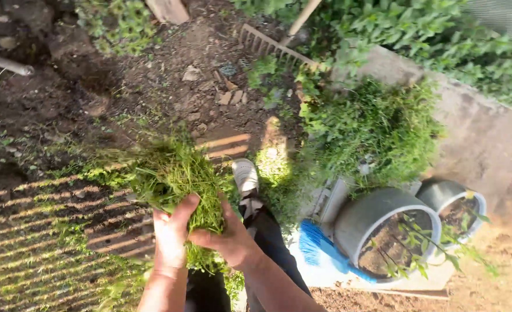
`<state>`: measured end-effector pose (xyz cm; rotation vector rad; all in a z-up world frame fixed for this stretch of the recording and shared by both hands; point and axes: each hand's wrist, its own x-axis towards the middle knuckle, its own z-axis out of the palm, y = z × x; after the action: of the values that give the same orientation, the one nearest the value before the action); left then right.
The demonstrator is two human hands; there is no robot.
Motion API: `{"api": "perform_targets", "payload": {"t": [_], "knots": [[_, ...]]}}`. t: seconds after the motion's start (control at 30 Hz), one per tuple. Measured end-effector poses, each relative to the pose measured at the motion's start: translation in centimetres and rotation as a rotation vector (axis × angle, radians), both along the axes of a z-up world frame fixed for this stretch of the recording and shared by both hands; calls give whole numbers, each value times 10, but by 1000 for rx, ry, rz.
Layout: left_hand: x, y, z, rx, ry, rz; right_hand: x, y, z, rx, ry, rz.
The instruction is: The person pulls weeds by hand from a garden bed and places them on a nearby concrete slab. They continue to remove weeds from the soil, gathering them into a pile on the slab.
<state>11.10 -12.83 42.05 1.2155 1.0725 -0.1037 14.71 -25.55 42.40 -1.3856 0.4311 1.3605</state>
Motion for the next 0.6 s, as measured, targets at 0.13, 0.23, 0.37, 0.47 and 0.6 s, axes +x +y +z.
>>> {"api": "perform_targets", "payload": {"t": [0.13,0.23,0.37,0.47,0.6], "knots": [[73,-53,47,-315,41,-176,14,-66,2,419,-1142,-203],[101,-91,62,-318,15,-567,55,-101,53,-263,91,-864],[129,-111,100,-278,336,-996,88,-192,77,-519,-77,-1048],[137,-100,125,-243,445,-848,101,-293,57,-596,-307,-1155],[116,-61,119,-75,651,-657,158,-361,90,-812,-433,-1141]]}}
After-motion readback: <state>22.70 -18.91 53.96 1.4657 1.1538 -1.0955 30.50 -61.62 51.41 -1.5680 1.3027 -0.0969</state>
